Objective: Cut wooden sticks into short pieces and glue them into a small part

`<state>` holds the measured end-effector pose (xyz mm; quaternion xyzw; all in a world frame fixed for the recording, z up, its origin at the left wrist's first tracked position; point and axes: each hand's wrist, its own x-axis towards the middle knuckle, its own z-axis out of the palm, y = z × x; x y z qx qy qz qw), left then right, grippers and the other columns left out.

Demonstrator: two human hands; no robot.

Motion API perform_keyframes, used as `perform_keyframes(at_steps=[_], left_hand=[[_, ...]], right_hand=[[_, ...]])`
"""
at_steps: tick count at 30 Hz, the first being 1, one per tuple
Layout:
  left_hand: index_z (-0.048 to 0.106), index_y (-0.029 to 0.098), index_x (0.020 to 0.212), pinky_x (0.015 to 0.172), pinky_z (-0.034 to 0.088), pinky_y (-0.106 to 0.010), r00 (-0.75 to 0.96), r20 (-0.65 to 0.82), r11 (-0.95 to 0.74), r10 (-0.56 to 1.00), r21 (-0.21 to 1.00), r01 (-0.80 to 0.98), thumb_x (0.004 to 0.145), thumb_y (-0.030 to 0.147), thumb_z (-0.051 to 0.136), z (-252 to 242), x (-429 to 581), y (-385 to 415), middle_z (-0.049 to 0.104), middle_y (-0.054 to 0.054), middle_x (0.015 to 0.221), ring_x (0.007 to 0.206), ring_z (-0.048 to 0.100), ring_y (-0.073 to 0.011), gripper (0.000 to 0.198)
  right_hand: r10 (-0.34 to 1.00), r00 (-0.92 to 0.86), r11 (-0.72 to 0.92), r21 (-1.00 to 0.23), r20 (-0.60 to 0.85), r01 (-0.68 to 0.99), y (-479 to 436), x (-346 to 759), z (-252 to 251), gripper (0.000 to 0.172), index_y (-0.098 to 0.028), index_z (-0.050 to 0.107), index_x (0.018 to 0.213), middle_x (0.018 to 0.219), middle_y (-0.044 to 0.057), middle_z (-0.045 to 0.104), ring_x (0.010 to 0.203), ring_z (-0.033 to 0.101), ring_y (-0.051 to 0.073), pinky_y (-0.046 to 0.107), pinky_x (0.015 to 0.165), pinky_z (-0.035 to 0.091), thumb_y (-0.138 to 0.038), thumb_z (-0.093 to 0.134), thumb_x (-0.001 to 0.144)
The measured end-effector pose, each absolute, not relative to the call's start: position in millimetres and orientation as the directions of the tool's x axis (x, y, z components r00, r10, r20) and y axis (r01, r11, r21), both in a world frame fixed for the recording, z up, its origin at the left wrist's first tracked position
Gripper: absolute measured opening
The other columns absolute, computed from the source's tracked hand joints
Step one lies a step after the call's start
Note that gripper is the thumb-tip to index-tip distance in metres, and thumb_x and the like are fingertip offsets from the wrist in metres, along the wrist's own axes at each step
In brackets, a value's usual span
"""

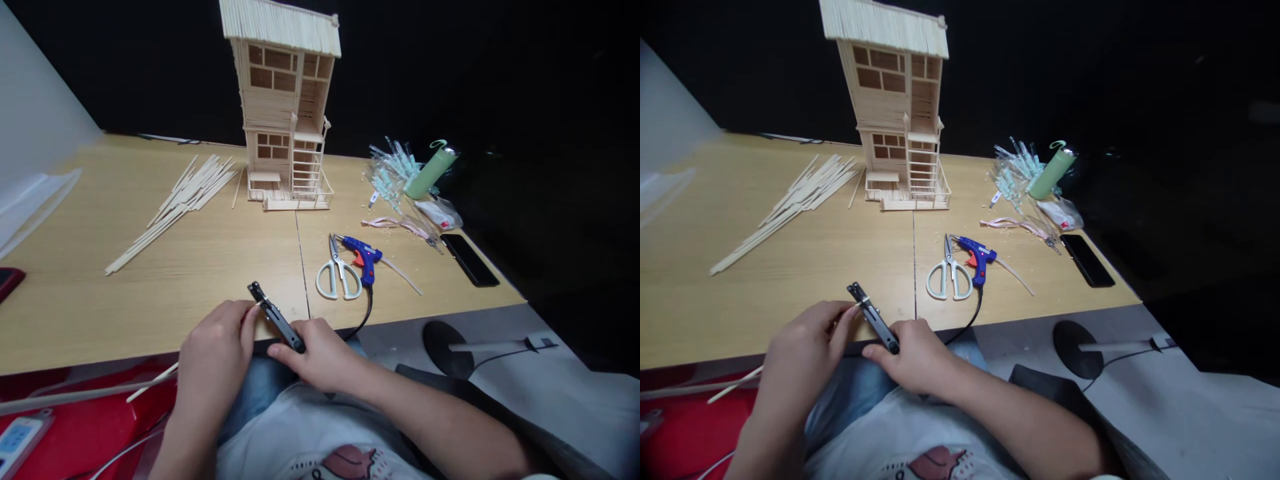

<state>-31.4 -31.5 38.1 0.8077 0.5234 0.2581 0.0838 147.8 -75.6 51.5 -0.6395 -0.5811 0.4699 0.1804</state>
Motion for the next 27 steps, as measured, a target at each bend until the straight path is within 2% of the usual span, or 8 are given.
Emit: perform_keyframes(at_steps=[4,10,16,19,24,27], left_hand=[[0.071,0.021,0.097,0.068,0.044,-0.032,0.356,0.256,-0.435,0.899,0.419,0.797,0.104,0.034,0.048,32,-29,-43,0.074,-0.004,0.088,0.077,0.069,-0.0228,0.027],[0.071,0.021,0.098,0.068,0.043,-0.032,0.388,0.193,-0.433,0.901,0.431,0.792,0.104,0.031,0.048,22,-26,-55,0.075,-0.005,0.089,0.080,0.069,-0.0227,0.027],[0.071,0.020,0.097,0.070,0.045,-0.032,0.397,0.222,-0.455,0.890,0.470,0.757,0.103,0.031,0.051,16,-27,-57,0.076,-0.005,0.090,0.080,0.070,-0.0225,0.024],[0.072,0.020,0.096,0.071,0.046,-0.033,0.394,0.220,-0.451,0.892,0.473,0.757,0.103,0.031,0.050,15,-27,-56,0.076,-0.005,0.090,0.080,0.071,-0.0228,0.025],[0.072,0.020,0.096,0.071,0.046,-0.032,0.386,0.209,-0.439,0.898,0.466,0.768,0.104,0.033,0.049,14,-26,-56,0.077,-0.006,0.090,0.081,0.071,-0.0226,0.028],[0.072,0.020,0.097,0.071,0.046,-0.032,0.380,0.208,-0.433,0.901,0.462,0.774,0.104,0.033,0.048,12,-27,-57,0.077,-0.006,0.090,0.081,0.071,-0.0223,0.028]], right_hand=[[0.901,-0.104,-0.315,-0.800,-0.421,0.511,-96,150,45,0.031,-0.017,0.067,0.077,0.062,-0.001,0.062,0.063,0.054,0.015,0.026,0.060,0.035,-0.045,0.071,0.089],[0.883,-0.056,-0.387,-0.793,-0.465,0.471,-116,146,26,0.043,-0.016,0.065,0.073,0.064,0.001,0.064,0.064,0.056,0.016,0.026,0.058,0.033,-0.053,0.064,0.095],[0.881,-0.072,-0.360,-0.761,-0.468,0.540,-120,148,25,0.045,-0.015,0.067,0.088,0.076,0.003,0.067,0.069,0.055,0.016,0.027,0.061,0.032,-0.059,0.063,0.095],[0.880,-0.059,-0.372,-0.761,-0.471,0.531,-121,147,24,0.047,-0.014,0.068,0.088,0.078,0.005,0.069,0.071,0.058,0.018,0.027,0.061,0.032,-0.060,0.063,0.095],[0.905,0.008,-0.350,-0.733,-0.426,0.583,-120,141,22,0.038,-0.013,0.074,0.092,0.085,0.010,0.075,0.078,0.063,0.022,0.030,0.067,0.037,-0.050,0.065,0.097],[0.910,0.013,-0.331,-0.709,-0.414,0.622,-119,139,20,0.031,-0.014,0.075,0.091,0.083,0.011,0.076,0.075,0.063,0.021,0.030,0.067,0.037,-0.042,0.064,0.098]])
